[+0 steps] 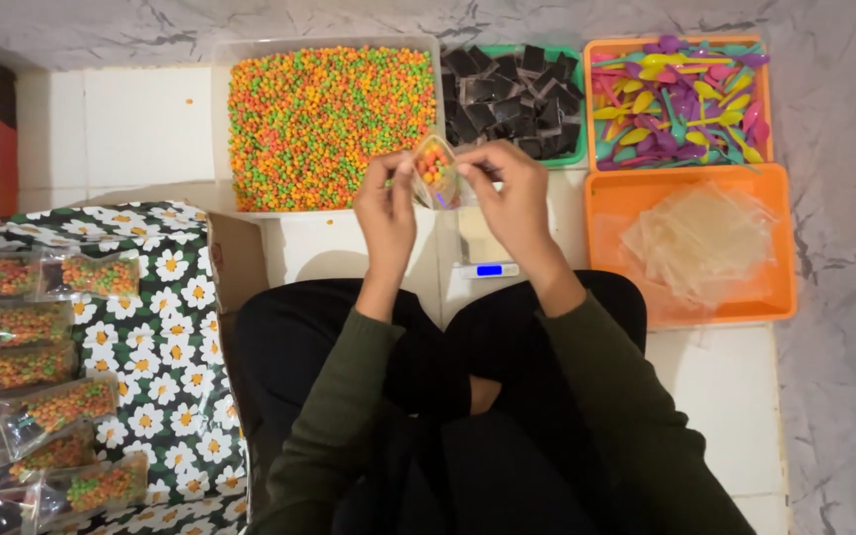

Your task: Manual portioning and packaging of colorful snacks into small plastic bags using a scoop and a digital scale.

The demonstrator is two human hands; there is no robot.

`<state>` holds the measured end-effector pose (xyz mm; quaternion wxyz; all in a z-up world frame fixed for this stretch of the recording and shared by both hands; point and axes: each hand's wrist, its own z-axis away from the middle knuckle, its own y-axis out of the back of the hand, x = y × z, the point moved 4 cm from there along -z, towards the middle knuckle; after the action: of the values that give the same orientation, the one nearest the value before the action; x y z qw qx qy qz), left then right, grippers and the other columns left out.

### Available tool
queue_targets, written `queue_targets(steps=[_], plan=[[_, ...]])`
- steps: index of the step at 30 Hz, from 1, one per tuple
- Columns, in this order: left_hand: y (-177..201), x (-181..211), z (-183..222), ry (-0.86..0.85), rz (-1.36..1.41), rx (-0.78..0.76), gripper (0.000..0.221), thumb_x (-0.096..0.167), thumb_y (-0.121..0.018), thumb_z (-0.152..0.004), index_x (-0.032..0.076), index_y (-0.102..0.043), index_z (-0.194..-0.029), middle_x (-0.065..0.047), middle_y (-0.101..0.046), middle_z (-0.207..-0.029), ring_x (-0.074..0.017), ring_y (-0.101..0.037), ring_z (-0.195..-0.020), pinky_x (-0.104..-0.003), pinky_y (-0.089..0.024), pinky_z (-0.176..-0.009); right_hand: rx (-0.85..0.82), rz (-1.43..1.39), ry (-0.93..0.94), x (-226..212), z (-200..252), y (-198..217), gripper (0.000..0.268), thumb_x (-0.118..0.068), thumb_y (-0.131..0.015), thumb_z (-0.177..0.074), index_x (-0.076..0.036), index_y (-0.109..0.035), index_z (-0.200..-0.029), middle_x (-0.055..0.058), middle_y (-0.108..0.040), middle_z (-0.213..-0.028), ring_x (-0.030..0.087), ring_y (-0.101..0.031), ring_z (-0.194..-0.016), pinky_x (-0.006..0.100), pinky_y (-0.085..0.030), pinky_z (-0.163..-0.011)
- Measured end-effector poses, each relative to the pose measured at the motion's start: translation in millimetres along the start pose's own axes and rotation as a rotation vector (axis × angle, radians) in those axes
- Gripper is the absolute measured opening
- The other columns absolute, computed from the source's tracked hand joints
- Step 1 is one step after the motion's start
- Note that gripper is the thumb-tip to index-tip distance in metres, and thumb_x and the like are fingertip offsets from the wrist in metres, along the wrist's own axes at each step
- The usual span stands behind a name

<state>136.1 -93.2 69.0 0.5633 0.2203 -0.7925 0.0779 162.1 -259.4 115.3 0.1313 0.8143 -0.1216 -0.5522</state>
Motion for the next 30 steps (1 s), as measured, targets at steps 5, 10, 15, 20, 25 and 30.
queue_targets(steps=[5,10,15,20,25,30], plan=[[-4,17,4,-0.025,0.010,-0.001,0.011,0.010,-0.061,-0.105,0.008,-0.071,-0.104,-0.011,-0.074,-0.096,-0.0279,-0.073,-0.093,-0.040,-0.056,-0.088,0.028,-0.043,-0.039,8,8,19,0.009,0.002,-0.080,-0.090,-0.004,-0.079,-0.095,0.009,-0.069,-0.082,0.021,-0.073,-0.078,0.028,-0.062,-0.068],[-10,23,10,-0.032,-0.014,-0.015,0.010,0.009,-0.060,-0.105,0.008,-0.070,-0.104,-0.013,-0.073,-0.093,-0.0286,-0.073,-0.090,-0.041,-0.056,-0.085,0.058,-0.050,-0.056,17,17,35,0.008,0.002,-0.079,-0.091,-0.005,-0.079,-0.096,0.009,-0.067,-0.082,0.020,-0.072,-0.078,0.027,-0.061,-0.068],[14,13,11,-0.065,-0.067,-0.242,0.033,0.006,-0.070,-0.101,0.009,-0.062,-0.133,-0.017,-0.067,-0.123,-0.0408,-0.067,-0.112,-0.053,-0.051,-0.100,0.069,-0.185,-0.316,92,47,57,0.006,-0.002,-0.074,-0.096,-0.003,-0.075,-0.102,0.009,-0.070,-0.086,0.014,-0.068,-0.081,0.027,-0.061,-0.074],[93,-32,22,-0.015,-0.386,-0.277,0.032,-0.002,-0.071,-0.097,0.003,-0.064,-0.128,-0.020,-0.067,-0.115,-0.0439,-0.068,-0.104,-0.054,-0.051,-0.095,0.212,-0.289,-0.580,176,85,62,0.004,-0.002,-0.073,-0.092,-0.003,-0.072,-0.096,0.007,-0.071,-0.084,0.012,-0.070,-0.075,0.025,-0.064,-0.072],[127,-89,53,0.178,-0.602,-0.301,0.023,0.004,-0.069,-0.098,0.004,-0.068,-0.121,-0.017,-0.070,-0.108,-0.0392,-0.070,-0.103,-0.053,-0.052,-0.092,0.349,-0.404,-0.908,260,126,49,0.010,-0.006,-0.076,-0.090,-0.004,-0.072,-0.099,0.006,-0.065,-0.086,0.013,-0.073,-0.074,0.026,-0.069,-0.073],[76,-93,69,0.284,-0.557,-0.505,0.023,0.004,-0.068,-0.093,0.008,-0.072,-0.116,-0.015,-0.074,-0.100,-0.0359,-0.073,-0.098,-0.048,-0.055,-0.088,0.379,-0.471,-1.096,311,158,41,0.016,-0.007,-0.075,-0.092,-0.005,-0.067,-0.106,0.007,-0.061,-0.096,0.019,-0.075,-0.081,0.033,-0.069,-0.081]])
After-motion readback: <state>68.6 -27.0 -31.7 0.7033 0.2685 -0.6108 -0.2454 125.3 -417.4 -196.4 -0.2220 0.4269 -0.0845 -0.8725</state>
